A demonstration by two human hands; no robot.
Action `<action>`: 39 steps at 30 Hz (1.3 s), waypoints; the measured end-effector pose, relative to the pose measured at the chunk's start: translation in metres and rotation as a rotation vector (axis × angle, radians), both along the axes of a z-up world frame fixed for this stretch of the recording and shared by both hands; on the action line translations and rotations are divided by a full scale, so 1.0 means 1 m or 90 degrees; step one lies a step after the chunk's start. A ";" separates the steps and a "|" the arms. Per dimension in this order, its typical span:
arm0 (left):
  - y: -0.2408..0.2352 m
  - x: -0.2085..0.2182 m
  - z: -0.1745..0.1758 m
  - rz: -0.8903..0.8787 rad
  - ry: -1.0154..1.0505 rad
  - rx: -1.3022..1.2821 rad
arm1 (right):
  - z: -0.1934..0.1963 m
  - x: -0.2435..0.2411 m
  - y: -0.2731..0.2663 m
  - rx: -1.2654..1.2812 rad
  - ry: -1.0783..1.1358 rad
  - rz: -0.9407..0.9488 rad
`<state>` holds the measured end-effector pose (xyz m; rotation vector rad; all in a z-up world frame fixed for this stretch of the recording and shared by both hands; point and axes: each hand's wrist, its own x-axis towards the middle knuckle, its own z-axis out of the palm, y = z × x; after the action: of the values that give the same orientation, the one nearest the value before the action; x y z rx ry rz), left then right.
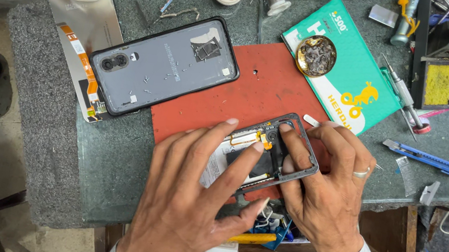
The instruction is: The person uses a screwdriver and tweezers to remove screws and small components from a disassembled smartphone. They then place a black gasket into the phone frame, reassemble the device, and press the edges to secure the casing.
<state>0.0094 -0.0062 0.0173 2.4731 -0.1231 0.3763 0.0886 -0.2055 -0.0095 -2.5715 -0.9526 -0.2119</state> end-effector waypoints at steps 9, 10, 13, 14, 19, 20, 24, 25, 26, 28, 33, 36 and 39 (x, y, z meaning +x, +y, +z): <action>-0.006 0.021 0.010 -0.032 0.057 0.052 | 0.001 -0.001 -0.001 -0.007 -0.014 0.004; -0.006 0.022 0.010 -0.032 0.062 0.058 | 0.001 0.000 -0.001 -0.007 -0.012 0.005; -0.010 0.022 0.010 -0.014 0.066 0.059 | 0.001 0.000 -0.002 -0.010 -0.008 0.007; -0.011 0.022 0.009 -0.014 0.068 0.060 | 0.000 0.000 -0.002 -0.011 -0.008 0.006; -0.014 0.020 0.009 -0.002 0.074 0.055 | 0.001 0.000 -0.001 -0.017 -0.001 0.007; -0.014 0.020 0.009 0.001 0.074 0.057 | 0.001 0.000 -0.001 -0.017 -0.001 0.008; -0.016 0.021 0.009 0.004 0.076 0.054 | 0.002 0.000 -0.002 -0.019 0.005 0.014; -0.016 0.021 0.009 0.005 0.078 0.051 | 0.002 0.000 -0.001 -0.018 0.005 0.016; -0.016 0.021 0.009 0.006 0.078 0.052 | 0.001 0.001 -0.001 -0.018 0.005 0.018; -0.017 0.021 0.009 0.008 0.077 0.053 | 0.002 0.001 -0.002 -0.009 0.003 0.022; -0.018 0.021 0.008 0.015 0.068 0.060 | 0.000 0.001 -0.003 0.031 -0.014 0.019; -0.018 0.022 0.007 0.019 0.063 0.064 | -0.002 0.000 -0.001 0.035 -0.001 0.009; -0.017 0.022 0.006 0.021 0.062 0.062 | -0.002 0.000 0.000 0.025 -0.003 0.003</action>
<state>0.0310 -0.0228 0.0232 2.5864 -0.0608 0.2684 0.0885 -0.2059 -0.0118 -2.5331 -0.9470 -0.2323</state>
